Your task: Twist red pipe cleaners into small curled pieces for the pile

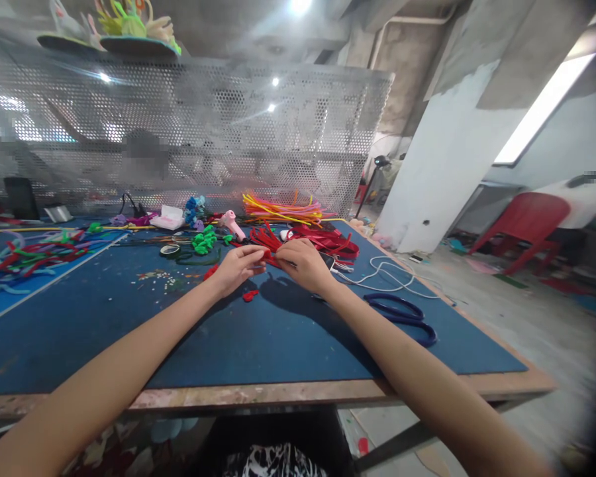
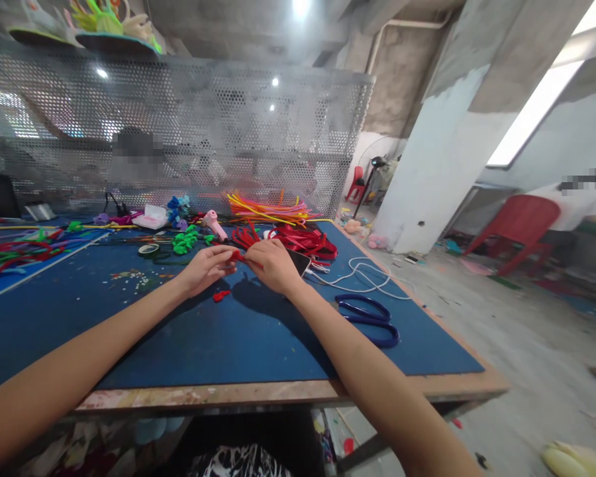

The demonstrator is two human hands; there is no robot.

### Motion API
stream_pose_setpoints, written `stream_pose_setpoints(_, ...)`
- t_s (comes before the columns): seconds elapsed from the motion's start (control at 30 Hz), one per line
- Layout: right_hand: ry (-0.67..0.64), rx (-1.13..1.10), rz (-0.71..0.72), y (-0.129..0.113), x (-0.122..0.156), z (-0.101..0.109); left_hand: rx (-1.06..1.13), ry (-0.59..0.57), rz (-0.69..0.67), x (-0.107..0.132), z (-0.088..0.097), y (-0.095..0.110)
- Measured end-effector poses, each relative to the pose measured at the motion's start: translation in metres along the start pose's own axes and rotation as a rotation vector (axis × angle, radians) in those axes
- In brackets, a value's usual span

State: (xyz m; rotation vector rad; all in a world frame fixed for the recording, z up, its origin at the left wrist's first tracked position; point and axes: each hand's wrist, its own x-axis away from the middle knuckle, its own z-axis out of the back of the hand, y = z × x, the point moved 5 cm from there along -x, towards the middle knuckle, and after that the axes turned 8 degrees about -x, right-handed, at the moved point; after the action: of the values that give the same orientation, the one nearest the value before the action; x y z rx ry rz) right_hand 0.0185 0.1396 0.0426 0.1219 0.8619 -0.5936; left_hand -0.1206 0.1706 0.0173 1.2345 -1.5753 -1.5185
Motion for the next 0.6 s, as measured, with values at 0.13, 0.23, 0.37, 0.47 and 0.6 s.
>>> stream_pose_setpoints(0.13,0.023,-0.033,-0.035,-0.0030,-0.0009,0.0022,-0.007,0.020,-0.002,-0.0026,0.0020,-0.0026)
stream_pose_setpoints(0.23,0.060,-0.088,-0.063,-0.0036,-0.0013,0.0015,-0.030,0.053,-0.022,-0.0050,0.0058,-0.0021)
stream_pose_setpoints(0.37,0.127,-0.176,-0.127,-0.0020,-0.0002,-0.0014,-0.098,0.082,-0.032,-0.0046,0.0087,-0.0012)
stream_pose_setpoints(0.47,0.153,-0.217,-0.190,-0.0014,0.0010,-0.0033,-0.172,0.132,-0.051,-0.0019,0.0088,-0.0011)
stream_pose_setpoints(0.6,0.184,-0.223,-0.254,-0.0023,0.0016,-0.0031,-0.263,0.203,-0.098,0.0012,0.0075,-0.0013)
